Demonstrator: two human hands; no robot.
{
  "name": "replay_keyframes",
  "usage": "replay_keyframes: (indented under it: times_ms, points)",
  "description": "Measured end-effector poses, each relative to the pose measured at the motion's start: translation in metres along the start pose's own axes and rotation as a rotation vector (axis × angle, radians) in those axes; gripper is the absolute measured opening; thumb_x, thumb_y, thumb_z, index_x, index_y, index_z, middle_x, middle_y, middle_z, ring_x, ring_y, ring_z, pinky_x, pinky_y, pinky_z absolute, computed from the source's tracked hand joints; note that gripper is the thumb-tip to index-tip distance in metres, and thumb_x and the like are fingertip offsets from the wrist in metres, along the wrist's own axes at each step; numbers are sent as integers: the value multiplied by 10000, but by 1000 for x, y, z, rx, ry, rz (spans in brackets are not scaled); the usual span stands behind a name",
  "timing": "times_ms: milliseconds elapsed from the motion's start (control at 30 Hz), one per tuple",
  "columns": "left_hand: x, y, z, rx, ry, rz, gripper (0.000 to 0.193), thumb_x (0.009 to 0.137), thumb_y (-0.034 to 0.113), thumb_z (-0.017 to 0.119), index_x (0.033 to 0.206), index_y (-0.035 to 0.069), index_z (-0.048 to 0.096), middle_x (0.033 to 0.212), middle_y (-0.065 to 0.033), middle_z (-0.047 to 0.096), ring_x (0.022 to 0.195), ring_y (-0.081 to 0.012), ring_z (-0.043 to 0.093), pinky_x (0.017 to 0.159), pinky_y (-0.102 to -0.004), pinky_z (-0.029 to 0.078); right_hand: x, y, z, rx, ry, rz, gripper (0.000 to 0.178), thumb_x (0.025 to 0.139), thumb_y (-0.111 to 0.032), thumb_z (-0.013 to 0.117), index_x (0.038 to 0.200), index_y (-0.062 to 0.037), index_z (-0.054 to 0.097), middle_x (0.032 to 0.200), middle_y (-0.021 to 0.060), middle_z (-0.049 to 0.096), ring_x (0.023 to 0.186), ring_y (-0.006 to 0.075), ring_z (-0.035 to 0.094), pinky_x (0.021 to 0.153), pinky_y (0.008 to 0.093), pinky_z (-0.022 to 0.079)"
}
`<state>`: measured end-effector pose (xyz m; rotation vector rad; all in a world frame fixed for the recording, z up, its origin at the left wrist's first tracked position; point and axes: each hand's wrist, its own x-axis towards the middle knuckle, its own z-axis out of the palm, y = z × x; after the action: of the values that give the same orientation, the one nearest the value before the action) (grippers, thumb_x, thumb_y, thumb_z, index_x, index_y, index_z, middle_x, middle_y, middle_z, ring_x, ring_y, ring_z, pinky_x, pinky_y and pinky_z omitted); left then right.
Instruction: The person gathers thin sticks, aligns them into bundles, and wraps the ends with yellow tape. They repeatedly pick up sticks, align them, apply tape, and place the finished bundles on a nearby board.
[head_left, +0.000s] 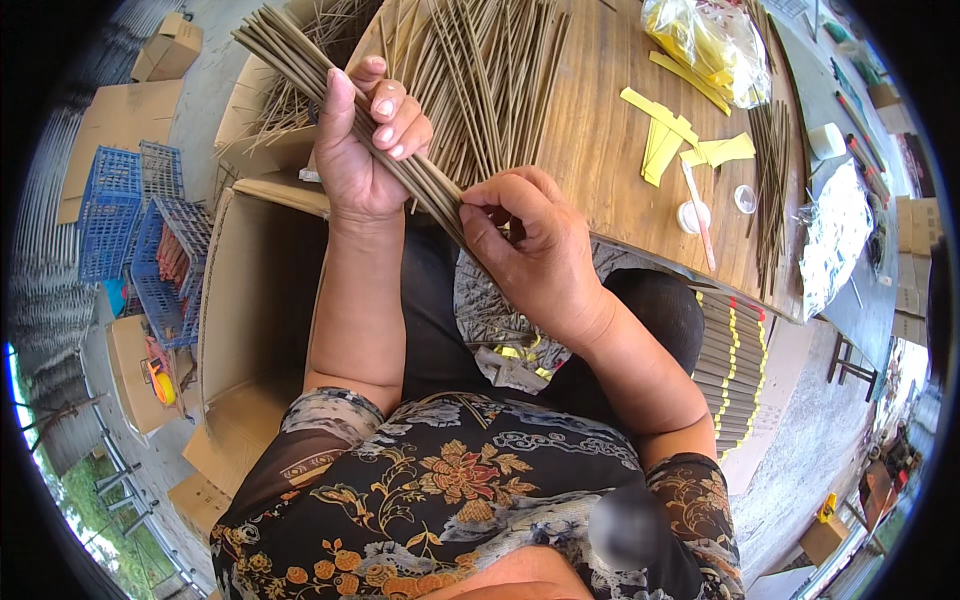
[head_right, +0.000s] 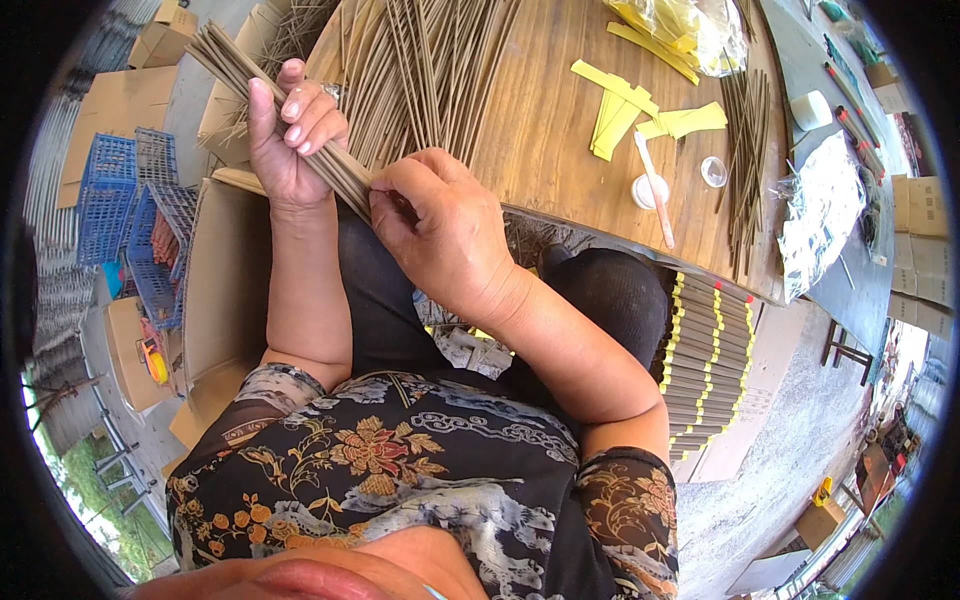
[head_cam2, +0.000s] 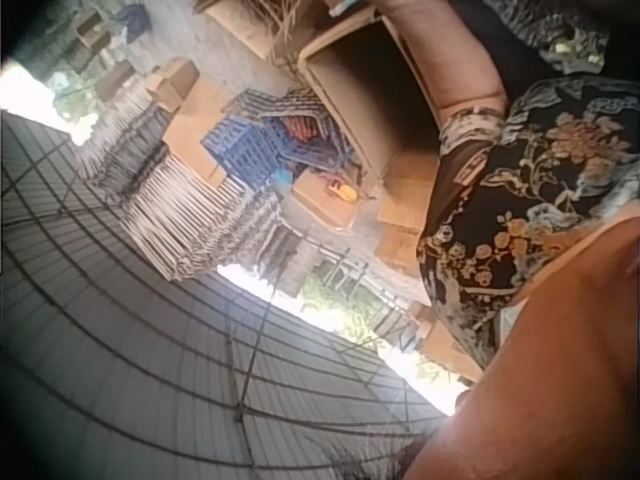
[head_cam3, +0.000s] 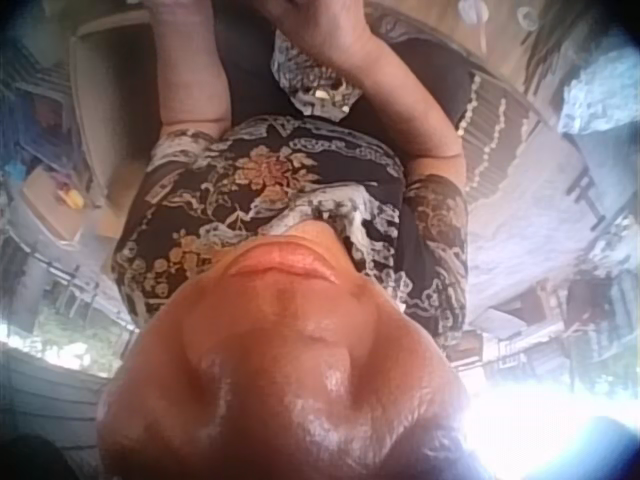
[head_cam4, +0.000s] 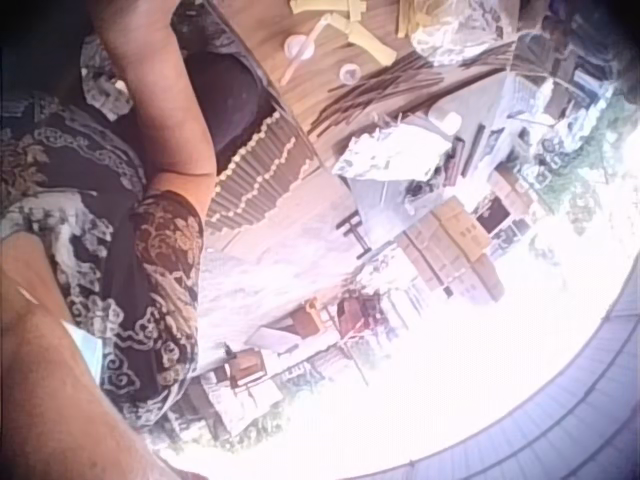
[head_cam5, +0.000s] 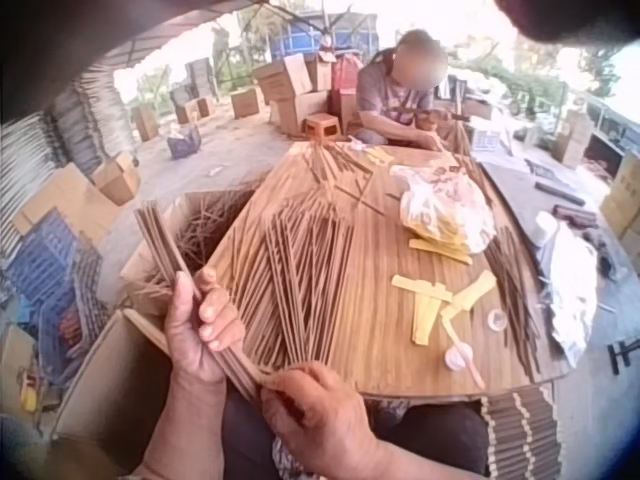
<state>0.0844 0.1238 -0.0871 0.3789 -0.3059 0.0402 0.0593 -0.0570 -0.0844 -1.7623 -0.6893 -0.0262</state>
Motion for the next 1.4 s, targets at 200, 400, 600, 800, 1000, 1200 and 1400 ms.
replay_keyframes:
  times_ms: [200,400,600,800,1000,1200,1400]
  points:
    - [1,1,-1,15,-21,49,254,905,288,445,791,67,499,618,-37,482,442,-79,353,409,-212,305,4,5,0,-69,2,-61,243,734,-141,656,900,-6,541,784,129,564,671,302,565,616,339,472]
    - [0,-10,4,3,-57,-50,255,903,291,450,781,72,495,624,-36,481,448,-78,367,407,-211,311,2,14,2,571,-646,615,262,800,-212,631,866,-1,490,652,46,548,595,121,547,547,234,454]
    - [2,-19,8,172,307,-24,206,865,240,530,846,37,502,657,-52,472,525,-103,420,471,-214,356,2,13,3,251,-523,554,306,787,-232,635,730,10,457,585,115,552,560,223,585,540,348,474]
    - [1,-17,8,196,234,-59,195,881,241,506,779,75,522,646,-24,484,497,-87,415,465,-225,351,2,10,-3,193,-488,525,290,792,-242,648,780,-1,487,593,25,461,589,88,441,533,274,405]
    - [21,-30,85,599,-13,191,192,891,218,481,752,86,497,599,-6,459,455,-78,394,433,-222,350,18,21,-15,79,-217,133,295,741,-267,672,844,-30,530,672,161,571,659,308,586,607,367,459]
    - [47,-70,94,919,-212,233,118,774,58,620,747,21,512,659,-100,546,544,-145,507,516,-251,438,34,52,-39,135,-14,78,310,720,-243,676,924,-55,540,764,153,598,725,310,593,651,355,465]
    - [50,-98,73,916,-63,146,149,767,74,641,715,22,511,638,-77,535,555,-134,504,534,-238,424,30,73,-39,144,74,115,332,704,-201,656,974,-53,532,817,179,602,780,335,591,679,369,463]
